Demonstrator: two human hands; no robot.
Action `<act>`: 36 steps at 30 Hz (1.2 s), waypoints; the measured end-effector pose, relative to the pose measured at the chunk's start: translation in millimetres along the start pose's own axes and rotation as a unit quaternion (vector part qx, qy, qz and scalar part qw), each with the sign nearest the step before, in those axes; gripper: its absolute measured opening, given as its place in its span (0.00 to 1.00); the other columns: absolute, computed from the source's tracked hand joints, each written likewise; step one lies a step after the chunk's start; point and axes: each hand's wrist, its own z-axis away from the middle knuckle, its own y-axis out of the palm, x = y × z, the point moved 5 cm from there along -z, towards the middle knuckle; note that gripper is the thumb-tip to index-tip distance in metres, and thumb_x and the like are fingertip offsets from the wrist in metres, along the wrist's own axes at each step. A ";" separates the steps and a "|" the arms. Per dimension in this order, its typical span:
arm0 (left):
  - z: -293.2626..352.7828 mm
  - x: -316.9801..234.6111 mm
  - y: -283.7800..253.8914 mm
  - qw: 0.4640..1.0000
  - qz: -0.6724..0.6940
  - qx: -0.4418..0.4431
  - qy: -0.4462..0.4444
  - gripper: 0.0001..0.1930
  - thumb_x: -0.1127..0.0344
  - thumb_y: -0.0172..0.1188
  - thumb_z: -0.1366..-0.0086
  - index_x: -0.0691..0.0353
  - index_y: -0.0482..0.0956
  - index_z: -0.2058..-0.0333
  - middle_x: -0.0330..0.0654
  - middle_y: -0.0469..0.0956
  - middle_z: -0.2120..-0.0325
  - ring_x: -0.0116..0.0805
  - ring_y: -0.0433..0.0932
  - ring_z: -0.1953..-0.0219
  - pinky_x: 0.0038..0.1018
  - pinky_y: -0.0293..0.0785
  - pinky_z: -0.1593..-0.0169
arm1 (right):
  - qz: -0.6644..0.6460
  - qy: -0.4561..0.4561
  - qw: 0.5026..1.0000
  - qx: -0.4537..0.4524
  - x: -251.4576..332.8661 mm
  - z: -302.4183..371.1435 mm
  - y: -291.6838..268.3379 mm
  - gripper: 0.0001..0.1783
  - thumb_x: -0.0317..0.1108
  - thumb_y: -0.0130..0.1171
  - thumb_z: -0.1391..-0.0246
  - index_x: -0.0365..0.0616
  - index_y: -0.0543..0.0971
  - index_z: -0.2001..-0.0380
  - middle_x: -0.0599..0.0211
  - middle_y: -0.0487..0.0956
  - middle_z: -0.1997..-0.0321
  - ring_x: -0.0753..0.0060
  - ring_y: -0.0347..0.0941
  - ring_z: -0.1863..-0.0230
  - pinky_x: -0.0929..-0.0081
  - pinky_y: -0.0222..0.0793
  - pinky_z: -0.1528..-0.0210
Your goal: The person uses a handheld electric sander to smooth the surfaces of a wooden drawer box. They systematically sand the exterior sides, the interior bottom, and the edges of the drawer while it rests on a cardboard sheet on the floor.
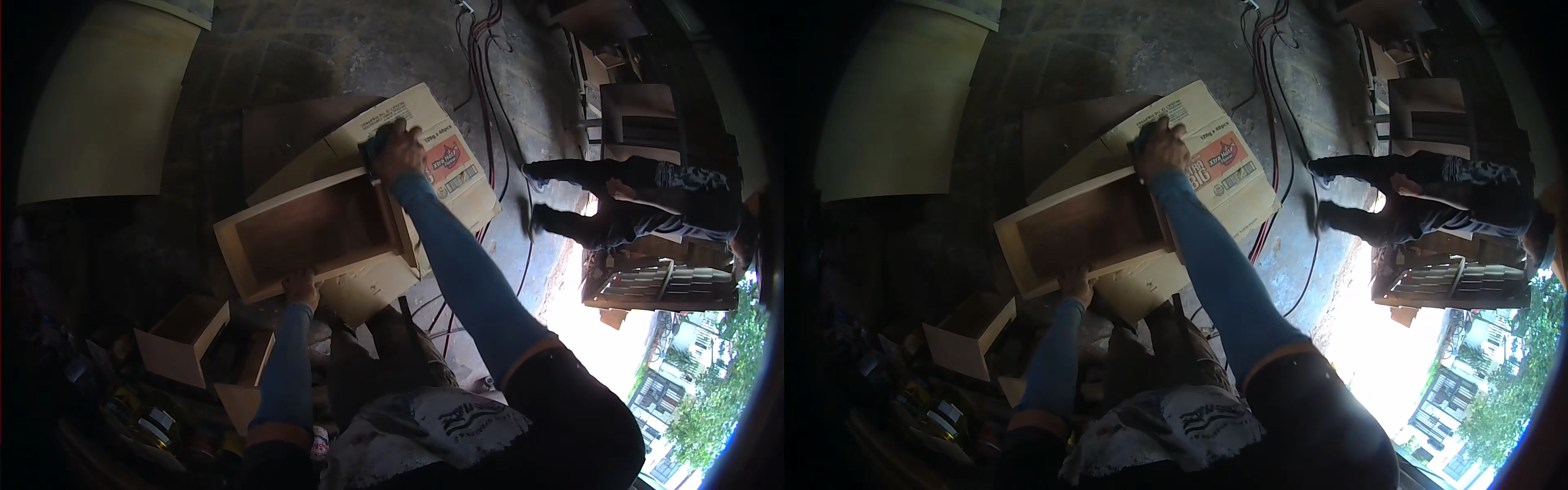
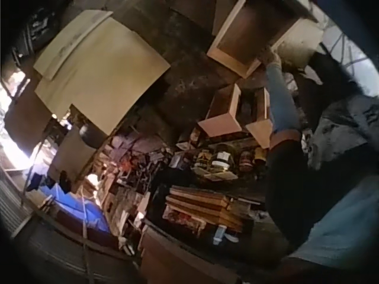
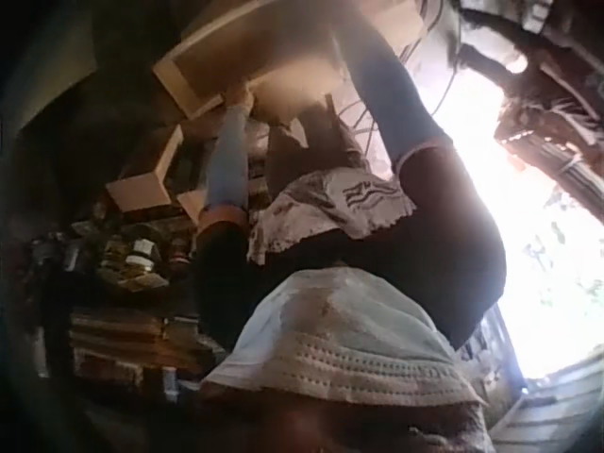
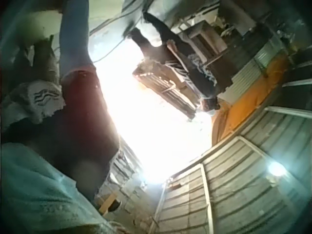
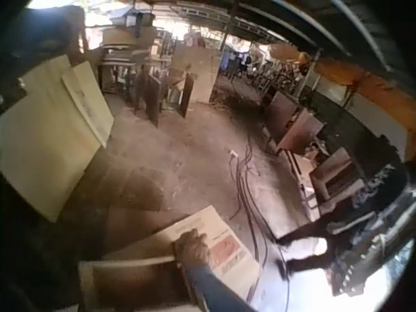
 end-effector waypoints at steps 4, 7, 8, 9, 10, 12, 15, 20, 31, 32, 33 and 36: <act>-5.4 -6.7 -3.7 1.000 -0.011 -0.004 0.012 0.26 0.46 0.67 0.37 0.47 0.75 0.43 0.44 0.75 0.46 0.50 0.73 0.41 0.56 0.65 0.40 | 0.010 0.028 0.999 -0.022 -21.7 0.2 -3.2 0.32 0.47 0.67 0.47 0.46 0.64 0.45 0.34 0.70 0.48 0.24 0.78 0.53 0.35 0.75 0.50; 0.0 6.3 0.3 0.999 -0.040 -0.004 -0.005 0.26 0.45 0.65 0.35 0.46 0.75 0.43 0.44 0.75 0.44 0.49 0.72 0.40 0.56 0.65 0.39 | 0.034 0.021 0.999 0.009 -49.3 82.5 15.6 0.34 0.45 0.68 0.49 0.47 0.63 0.45 0.34 0.71 0.49 0.23 0.78 0.54 0.34 0.75 0.51; 3.8 5.9 3.1 0.999 -0.034 0.014 -0.010 0.26 0.44 0.64 0.35 0.46 0.75 0.43 0.43 0.76 0.44 0.49 0.72 0.40 0.57 0.64 0.39 | 0.019 0.036 0.999 0.020 -60.3 114.1 13.4 0.35 0.45 0.69 0.50 0.47 0.63 0.44 0.34 0.71 0.50 0.22 0.77 0.54 0.35 0.76 0.52; 2.6 5.8 3.1 0.999 -0.027 0.028 -0.015 0.26 0.44 0.64 0.35 0.46 0.75 0.42 0.43 0.76 0.44 0.48 0.72 0.40 0.57 0.64 0.38 | 0.003 0.050 0.998 0.027 -69.9 143.7 7.6 0.37 0.45 0.71 0.51 0.47 0.63 0.44 0.35 0.71 0.50 0.22 0.77 0.54 0.35 0.76 0.53; -3.1 4.2 0.5 0.999 -0.021 0.037 -0.017 0.26 0.44 0.63 0.34 0.46 0.75 0.42 0.43 0.76 0.44 0.48 0.72 0.39 0.57 0.64 0.38 | 0.004 0.058 0.998 0.037 -87.5 171.7 2.8 0.38 0.46 0.72 0.52 0.48 0.62 0.43 0.35 0.71 0.50 0.23 0.77 0.55 0.35 0.76 0.54; -11.3 0.6 -2.0 0.996 -0.010 0.081 -0.028 0.27 0.43 0.62 0.33 0.45 0.73 0.39 0.42 0.73 0.41 0.50 0.69 0.37 0.59 0.60 0.35 | 0.005 0.054 0.997 0.048 -119.6 217.6 -3.9 0.41 0.47 0.74 0.53 0.47 0.62 0.42 0.36 0.71 0.50 0.24 0.77 0.56 0.36 0.77 0.55; -10.8 0.4 3.4 0.994 -0.002 0.105 -0.031 0.28 0.43 0.62 0.32 0.45 0.73 0.38 0.42 0.72 0.40 0.50 0.68 0.36 0.60 0.58 0.33 | 0.016 0.033 0.998 0.050 -127.7 238.8 -5.8 0.41 0.45 0.74 0.53 0.48 0.62 0.41 0.39 0.72 0.52 0.25 0.78 0.58 0.36 0.77 0.56; -6.3 -0.5 5.1 0.998 0.000 0.066 -0.021 0.27 0.45 0.64 0.34 0.46 0.74 0.40 0.42 0.73 0.42 0.50 0.70 0.38 0.60 0.59 0.35 | 0.033 -0.008 0.999 0.014 -85.9 153.5 0.6 0.40 0.45 0.73 0.53 0.48 0.62 0.42 0.41 0.72 0.53 0.26 0.79 0.59 0.38 0.78 0.57; -4.8 5.7 -0.8 0.998 -0.005 0.055 -0.027 0.30 0.47 0.67 0.36 0.47 0.72 0.37 0.43 0.71 0.39 0.48 0.68 0.35 0.57 0.61 0.35 | 0.062 -0.072 0.995 -0.021 -8.8 -23.9 10.4 0.33 0.49 0.66 0.49 0.44 0.65 0.47 0.34 0.72 0.50 0.27 0.79 0.53 0.40 0.77 0.51; -8.5 1.6 -3.3 0.993 0.008 0.113 -0.044 0.33 0.47 0.66 0.35 0.47 0.69 0.34 0.43 0.68 0.35 0.47 0.65 0.32 0.58 0.61 0.34 | 0.060 -0.072 0.995 -0.016 -22.2 -3.8 12.1 0.33 0.48 0.67 0.50 0.44 0.65 0.47 0.34 0.72 0.50 0.27 0.79 0.54 0.40 0.77 0.51; -7.6 1.9 -5.9 0.993 0.001 0.109 -0.045 0.33 0.47 0.66 0.35 0.47 0.68 0.34 0.43 0.68 0.34 0.46 0.65 0.32 0.58 0.60 0.33 | 0.055 -0.072 0.996 -0.007 -33.1 21.6 14.9 0.34 0.46 0.68 0.50 0.45 0.64 0.47 0.34 0.72 0.50 0.26 0.79 0.54 0.40 0.77 0.52; -5.7 -1.1 -7.6 0.993 -0.012 0.111 -0.046 0.34 0.46 0.65 0.34 0.46 0.67 0.33 0.42 0.67 0.33 0.46 0.65 0.31 0.59 0.60 0.33 | 0.044 -0.049 0.998 0.016 -69.0 100.6 9.6 0.33 0.38 0.69 0.52 0.48 0.63 0.46 0.36 0.71 0.52 0.25 0.79 0.57 0.39 0.78 0.55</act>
